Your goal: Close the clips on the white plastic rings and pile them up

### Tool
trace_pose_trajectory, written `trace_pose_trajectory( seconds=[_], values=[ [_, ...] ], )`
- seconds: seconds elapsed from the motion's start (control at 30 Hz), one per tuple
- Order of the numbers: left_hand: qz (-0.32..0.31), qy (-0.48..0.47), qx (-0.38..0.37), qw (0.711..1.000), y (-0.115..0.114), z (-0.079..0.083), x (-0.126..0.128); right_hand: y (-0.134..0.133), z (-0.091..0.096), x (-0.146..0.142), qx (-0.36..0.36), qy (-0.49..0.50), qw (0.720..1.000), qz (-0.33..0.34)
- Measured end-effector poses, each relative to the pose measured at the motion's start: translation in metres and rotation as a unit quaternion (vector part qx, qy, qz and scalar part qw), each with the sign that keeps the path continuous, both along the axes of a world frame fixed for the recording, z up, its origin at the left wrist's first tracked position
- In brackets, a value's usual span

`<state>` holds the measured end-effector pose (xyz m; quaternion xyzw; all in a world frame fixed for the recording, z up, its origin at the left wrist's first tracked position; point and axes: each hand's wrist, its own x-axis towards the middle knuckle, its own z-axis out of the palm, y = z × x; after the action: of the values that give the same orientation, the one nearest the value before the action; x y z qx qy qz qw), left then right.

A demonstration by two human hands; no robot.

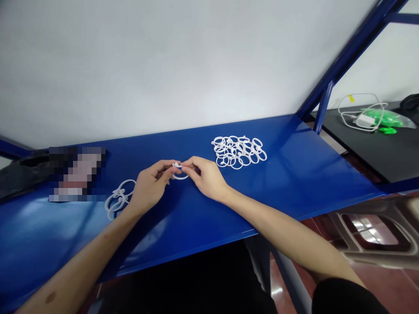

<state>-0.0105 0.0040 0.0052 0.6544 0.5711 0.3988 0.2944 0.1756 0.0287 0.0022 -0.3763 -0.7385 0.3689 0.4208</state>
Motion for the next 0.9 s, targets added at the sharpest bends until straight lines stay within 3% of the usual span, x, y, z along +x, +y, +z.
trace_pose_trajectory(
  seconds=[0.23,0.67,0.83,0.9],
  values=[
    [0.017,-0.004,0.045,0.999,-0.004,-0.006,0.004,0.001,-0.008,0.005,0.075,-0.007,0.997,0.027],
    [-0.011,0.107,0.185,0.977,-0.011,-0.006,0.006,-0.008,0.000,0.011,0.231,-0.169,0.956,0.059],
    [-0.066,0.196,0.161,0.965,0.001,0.008,-0.013,0.008,0.005,0.017,0.238,-0.212,0.948,0.008],
    [-0.031,0.253,0.146,0.956,0.007,0.019,-0.032,0.020,0.012,0.033,0.228,-0.249,0.940,-0.052]
  ],
)
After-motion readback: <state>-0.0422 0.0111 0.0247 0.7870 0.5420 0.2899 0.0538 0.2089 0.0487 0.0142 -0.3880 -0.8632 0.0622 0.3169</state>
